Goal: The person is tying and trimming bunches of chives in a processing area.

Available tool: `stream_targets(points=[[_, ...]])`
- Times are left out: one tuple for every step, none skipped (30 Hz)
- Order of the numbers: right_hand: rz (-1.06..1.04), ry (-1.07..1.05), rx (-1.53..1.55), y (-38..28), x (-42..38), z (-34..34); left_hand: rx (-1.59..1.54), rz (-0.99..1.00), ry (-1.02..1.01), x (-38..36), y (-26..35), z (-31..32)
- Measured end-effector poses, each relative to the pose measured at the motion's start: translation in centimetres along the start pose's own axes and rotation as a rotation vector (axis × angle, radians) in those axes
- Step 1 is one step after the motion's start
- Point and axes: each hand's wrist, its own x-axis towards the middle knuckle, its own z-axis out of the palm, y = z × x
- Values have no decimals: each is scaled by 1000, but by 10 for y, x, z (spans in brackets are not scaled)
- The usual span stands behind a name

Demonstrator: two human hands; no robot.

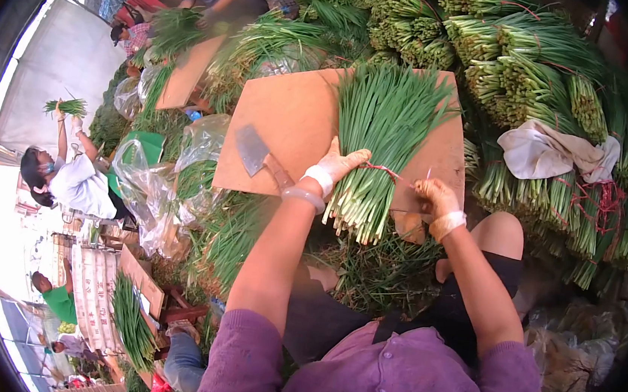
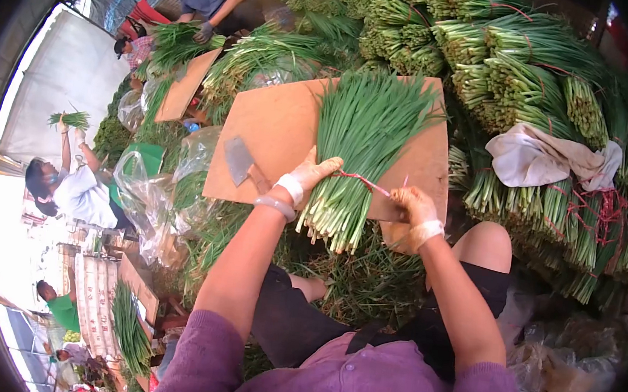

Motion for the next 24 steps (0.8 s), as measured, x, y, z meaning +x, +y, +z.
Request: stream_targets(points=[[29,12,9,4,-13,2,-4,-1,-9,1,1,10],[56,27,20,5,-23,4,74,58,21,2,3,20],[103,8,32,6,-28,-1,152,118,51,0,6,28],[152,-13,46,7,-33,-4,151,118,41,-5,7,33],[149,-6,46,7,-38,-8,112,181,-31,-15,7,38],[146,49,17,1,-46,-8,72,245,-102,-25,4,41],[143,103,-13,-1,-53,-10,51,322,-103,-35,-6,48],[143,108,-14,3,-59,-13,115,356,-88,-47,-18,52],[144,118,62,9,-65,-16,77,376,-96,-59,-31,56],[143,128,139,18,-71,-21,40,398,-103,-72,-44,62],[211,184,183,39,-72,-31,-67,383,-133,-86,-56,68],[268,165,261,39,-83,-26,-176,368,-160,-102,-67,74],[304,126,360,38,-92,-23,-187,373,-145,-115,-76,81],[343,85,458,40,-101,-22,-256,336,-140,-126,-84,87],[292,49,556,53,-101,-18,-319,273,-124,-132,-92,93],[300,39,549,60,-101,-19,-380,210,-102,-136,-98,95],[288,70,541,67,-100,-18,-382,210,-88,-138,-103,96],[266,102,535,66,-99,-11,-341,163,-96,-137,-101,95],[236,69,538,52,-107,-2,-301,116,-108,-136,-96,94],[232,67,535,37,-109,6,-303,122,-108,-134,-91,93],[157,-24,483,21,-108,14,-351,227,-143,-135,-80,90],[90,-117,427,3,-108,23,-402,330,-173,-137,-66,86],[41,-165,360,-23,-110,36,-408,424,-223,-140,-37,79],[-8,-211,294,-52,-111,49,-392,471,-160,-144,-11,71]])
